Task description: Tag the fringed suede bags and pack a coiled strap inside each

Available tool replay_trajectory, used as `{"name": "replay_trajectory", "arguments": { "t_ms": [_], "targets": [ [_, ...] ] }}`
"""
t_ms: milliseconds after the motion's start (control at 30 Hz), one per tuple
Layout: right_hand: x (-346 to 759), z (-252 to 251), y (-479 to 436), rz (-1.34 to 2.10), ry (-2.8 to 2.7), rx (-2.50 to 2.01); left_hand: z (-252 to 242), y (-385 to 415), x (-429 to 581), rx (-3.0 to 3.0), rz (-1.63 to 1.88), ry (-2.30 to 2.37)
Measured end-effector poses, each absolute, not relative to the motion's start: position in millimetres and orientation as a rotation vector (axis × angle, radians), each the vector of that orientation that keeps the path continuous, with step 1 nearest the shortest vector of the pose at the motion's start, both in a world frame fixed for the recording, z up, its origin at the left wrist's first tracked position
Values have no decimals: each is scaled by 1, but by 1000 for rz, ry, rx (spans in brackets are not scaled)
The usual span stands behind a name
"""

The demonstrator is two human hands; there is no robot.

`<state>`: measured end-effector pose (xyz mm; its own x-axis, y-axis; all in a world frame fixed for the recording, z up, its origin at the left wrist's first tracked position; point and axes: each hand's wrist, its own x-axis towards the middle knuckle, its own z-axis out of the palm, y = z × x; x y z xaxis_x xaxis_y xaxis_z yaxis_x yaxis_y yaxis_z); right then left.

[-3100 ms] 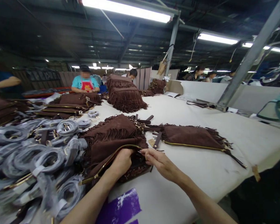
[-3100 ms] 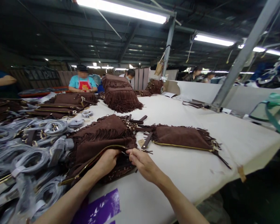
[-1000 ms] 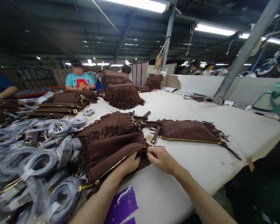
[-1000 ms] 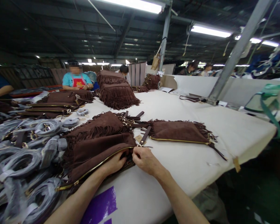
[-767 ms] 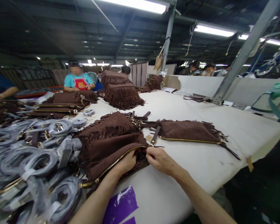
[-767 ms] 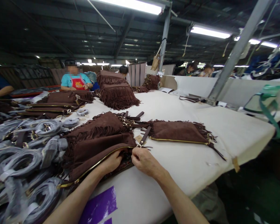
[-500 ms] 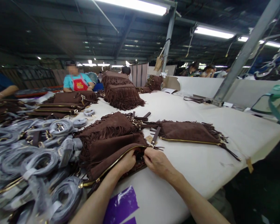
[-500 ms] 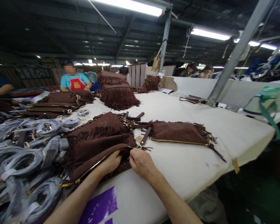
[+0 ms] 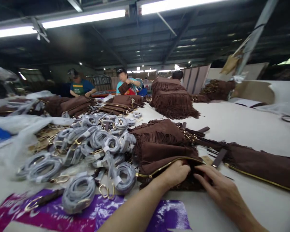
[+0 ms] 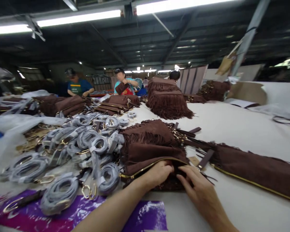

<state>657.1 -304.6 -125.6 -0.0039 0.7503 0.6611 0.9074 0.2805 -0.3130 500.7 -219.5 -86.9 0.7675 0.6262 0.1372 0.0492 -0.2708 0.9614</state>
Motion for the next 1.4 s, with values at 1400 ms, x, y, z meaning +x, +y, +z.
{"name": "replay_trajectory", "arguments": {
  "t_ms": [1400],
  "targets": [
    [649,-125,-300,196,-1897,-1546,-4,-186,374,3366,560,1074]
  ]
}}
